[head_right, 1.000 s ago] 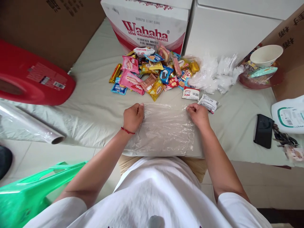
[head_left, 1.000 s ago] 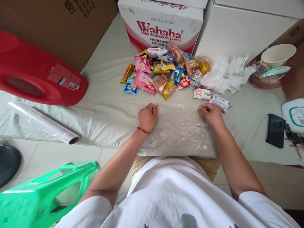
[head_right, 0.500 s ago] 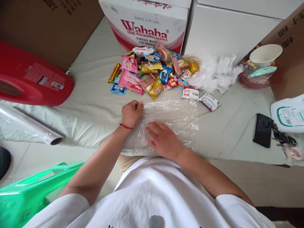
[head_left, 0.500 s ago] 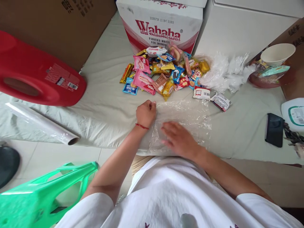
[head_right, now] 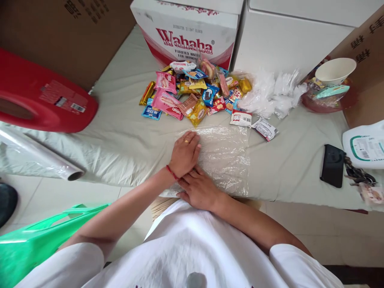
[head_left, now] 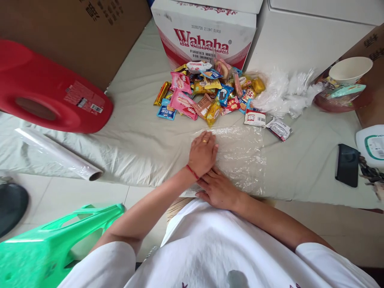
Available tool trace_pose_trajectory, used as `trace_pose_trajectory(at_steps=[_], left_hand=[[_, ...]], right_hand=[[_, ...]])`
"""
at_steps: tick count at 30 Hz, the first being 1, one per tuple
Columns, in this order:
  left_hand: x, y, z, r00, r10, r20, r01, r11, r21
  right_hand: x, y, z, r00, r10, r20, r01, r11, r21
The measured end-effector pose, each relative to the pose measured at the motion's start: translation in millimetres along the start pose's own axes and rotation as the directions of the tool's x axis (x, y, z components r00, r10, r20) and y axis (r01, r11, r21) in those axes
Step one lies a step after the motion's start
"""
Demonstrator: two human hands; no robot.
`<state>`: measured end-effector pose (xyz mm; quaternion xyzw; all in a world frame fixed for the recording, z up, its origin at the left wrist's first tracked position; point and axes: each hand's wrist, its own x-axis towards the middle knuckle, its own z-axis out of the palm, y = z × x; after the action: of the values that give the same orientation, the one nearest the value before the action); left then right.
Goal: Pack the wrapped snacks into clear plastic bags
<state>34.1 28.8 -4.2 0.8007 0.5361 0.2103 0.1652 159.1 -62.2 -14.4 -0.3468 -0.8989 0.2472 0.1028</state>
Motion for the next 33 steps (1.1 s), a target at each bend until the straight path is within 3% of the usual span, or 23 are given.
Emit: trace_pose_trajectory(at_steps=[3, 6, 10, 13, 16, 19, 21, 25, 27, 29, 31, 33], left_hand=[[13.8, -27.2, 7.1, 0.995, -0.09, 0.045, 0.084, 0.989, 0.118], [14.3, -38.5, 3.7, 0.992, -0.108, 0.068, 0.091, 0.972, 0.218], [10.5, -34.4, 0.7, 0.986, -0.134, 0.103, 0.1, 0.952, 0.289], [11.1, -31.4, 1.5, 0.985, -0.135, 0.11, 0.097, 0.949, 0.301], [12.4, -31.3, 1.6, 0.984, -0.139, 0.112, 0.099, 0.947, 0.306], [12.3, -32.0, 1.0, 0.983, -0.145, 0.113, 0.104, 0.945, 0.309], [11.7, -32.4, 1.0, 0.983, -0.143, 0.112, 0.103, 0.946, 0.307], [10.3, -33.3, 1.5, 0.985, -0.136, 0.107, 0.1, 0.951, 0.291], [9.9, -33.8, 1.7, 0.986, -0.131, 0.104, 0.098, 0.955, 0.279], [9.6, -34.3, 1.7, 0.987, -0.123, 0.099, 0.093, 0.959, 0.267], [9.4, -34.7, 1.7, 0.988, -0.12, 0.096, 0.091, 0.962, 0.259], [9.4, -35.0, 1.8, 0.988, -0.118, 0.095, 0.091, 0.963, 0.254]], right_hand=[[-11.8, -2.6, -0.2, 0.996, -0.081, 0.041, 0.079, 0.996, 0.04], [-24.0, -2.1, -11.0, 0.983, -0.137, 0.12, 0.119, 0.982, 0.147], [-20.6, 18.7, -56.2, 0.976, -0.158, 0.152, 0.105, 0.945, 0.309], [10.3, 53.3, -99.5, 0.994, 0.083, -0.076, -0.074, 0.991, 0.115], [61.0, 92.9, -129.0, 0.939, 0.174, -0.297, -0.214, 0.971, -0.107], [105.9, 123.0, -140.4, 0.953, 0.185, -0.239, -0.238, 0.947, -0.214], [119.0, 135.6, -143.0, 0.968, 0.19, -0.165, -0.231, 0.93, -0.286], [96.9, 156.6, -153.4, 0.955, 0.172, -0.24, -0.245, 0.915, -0.321], [71.7, 170.8, -166.9, 0.921, 0.2, -0.334, -0.284, 0.932, -0.224], [47.3, 186.9, -185.9, 0.852, 0.356, -0.384, -0.412, 0.908, -0.072], [30.3, 201.3, -206.8, 0.747, 0.588, -0.311, -0.609, 0.793, 0.038], [25.6, 210.0, -224.3, 0.644, 0.735, -0.212, -0.747, 0.664, 0.032]])
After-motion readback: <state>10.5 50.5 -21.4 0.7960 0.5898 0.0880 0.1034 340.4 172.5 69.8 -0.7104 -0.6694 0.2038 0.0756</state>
